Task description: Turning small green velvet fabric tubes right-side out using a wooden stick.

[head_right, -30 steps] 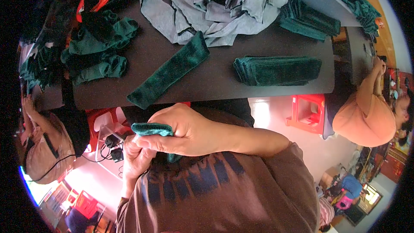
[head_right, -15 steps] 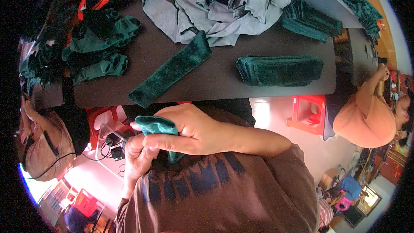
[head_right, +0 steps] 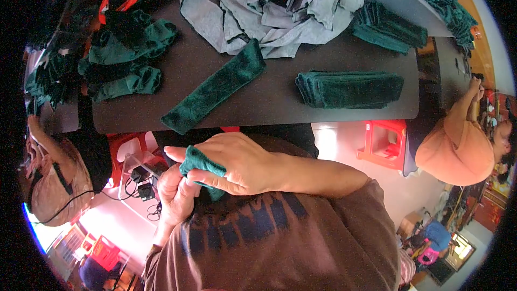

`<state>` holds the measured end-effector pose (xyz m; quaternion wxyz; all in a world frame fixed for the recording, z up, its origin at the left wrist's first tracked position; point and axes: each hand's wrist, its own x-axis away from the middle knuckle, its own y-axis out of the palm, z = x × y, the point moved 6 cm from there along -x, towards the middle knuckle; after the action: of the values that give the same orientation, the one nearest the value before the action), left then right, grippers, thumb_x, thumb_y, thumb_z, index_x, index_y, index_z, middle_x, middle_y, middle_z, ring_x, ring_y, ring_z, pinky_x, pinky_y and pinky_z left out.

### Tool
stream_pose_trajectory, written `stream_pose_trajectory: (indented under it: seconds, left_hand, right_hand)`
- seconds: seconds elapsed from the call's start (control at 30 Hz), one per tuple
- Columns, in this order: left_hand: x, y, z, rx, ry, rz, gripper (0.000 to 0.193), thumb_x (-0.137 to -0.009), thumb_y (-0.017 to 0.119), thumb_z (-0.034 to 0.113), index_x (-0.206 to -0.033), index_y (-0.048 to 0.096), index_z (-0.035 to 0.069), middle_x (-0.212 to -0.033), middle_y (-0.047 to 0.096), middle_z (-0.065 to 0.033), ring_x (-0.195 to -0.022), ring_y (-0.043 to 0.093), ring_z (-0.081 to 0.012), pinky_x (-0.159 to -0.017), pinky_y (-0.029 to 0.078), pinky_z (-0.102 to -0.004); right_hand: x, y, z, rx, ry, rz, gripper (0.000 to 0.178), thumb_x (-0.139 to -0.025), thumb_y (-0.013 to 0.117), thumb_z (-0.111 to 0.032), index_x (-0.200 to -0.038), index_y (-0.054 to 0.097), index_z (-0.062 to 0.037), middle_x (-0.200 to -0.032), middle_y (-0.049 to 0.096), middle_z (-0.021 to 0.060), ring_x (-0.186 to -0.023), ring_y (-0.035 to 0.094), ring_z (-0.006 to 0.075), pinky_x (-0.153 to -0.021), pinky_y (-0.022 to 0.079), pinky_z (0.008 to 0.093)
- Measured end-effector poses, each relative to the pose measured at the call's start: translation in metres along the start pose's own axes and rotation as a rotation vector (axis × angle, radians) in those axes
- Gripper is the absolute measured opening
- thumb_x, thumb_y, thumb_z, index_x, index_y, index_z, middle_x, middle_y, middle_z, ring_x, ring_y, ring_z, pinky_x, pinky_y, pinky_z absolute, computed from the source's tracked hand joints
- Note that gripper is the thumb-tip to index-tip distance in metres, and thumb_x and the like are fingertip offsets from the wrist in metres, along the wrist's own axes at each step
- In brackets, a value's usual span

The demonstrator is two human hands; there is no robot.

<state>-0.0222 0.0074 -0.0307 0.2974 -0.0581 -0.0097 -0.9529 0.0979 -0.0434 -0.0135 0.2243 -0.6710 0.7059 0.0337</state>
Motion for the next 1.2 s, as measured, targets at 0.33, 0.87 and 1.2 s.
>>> stream_pose_trajectory:
  seconds: [0.33,0.87,1.2]
  left_hand:
    - [0.001,-0.007,-0.002,-0.019,-0.07,0.018,0.026,-0.088,0.056,0.026,-0.081,0.057,0.001,-0.061,0.048,0.0021,-0.054,0.042,-0.0059,-0.05,0.032,-0.0212]
    - [0.002,-0.012,-0.01,-0.077,-0.141,-0.044,0.012,-0.083,0.06,0.01,-0.086,0.059,-0.002,-0.071,0.059,-0.0115,-0.063,0.058,-0.0214,-0.058,0.044,-0.0278]
    - [-0.01,-0.065,0.016,-0.69,0.102,0.303,0.008,-0.077,0.057,0.0,-0.084,0.059,-0.003,-0.075,0.054,-0.0128,-0.067,0.053,-0.0235,-0.06,0.042,-0.0304]
  right_hand:
    - [-0.002,-0.011,0.001,-0.202,0.11,-0.053,0.04,-0.087,0.053,-0.015,-0.122,0.048,0.0022,-0.11,0.059,0.0137,-0.082,0.06,0.0267,-0.074,0.047,0.0337]
    - [0.002,-0.008,0.006,0.05,0.137,-0.075,0.035,-0.088,0.052,-0.026,-0.115,0.055,-0.0042,-0.086,0.062,0.0145,-0.075,0.06,0.0328,-0.066,0.047,0.0373]
    - [0.021,-0.052,-0.004,-0.618,0.462,0.414,0.045,-0.091,0.047,-0.037,-0.112,0.055,0.0017,-0.107,0.061,0.0103,-0.09,0.057,0.0098,-0.079,0.046,0.0241]
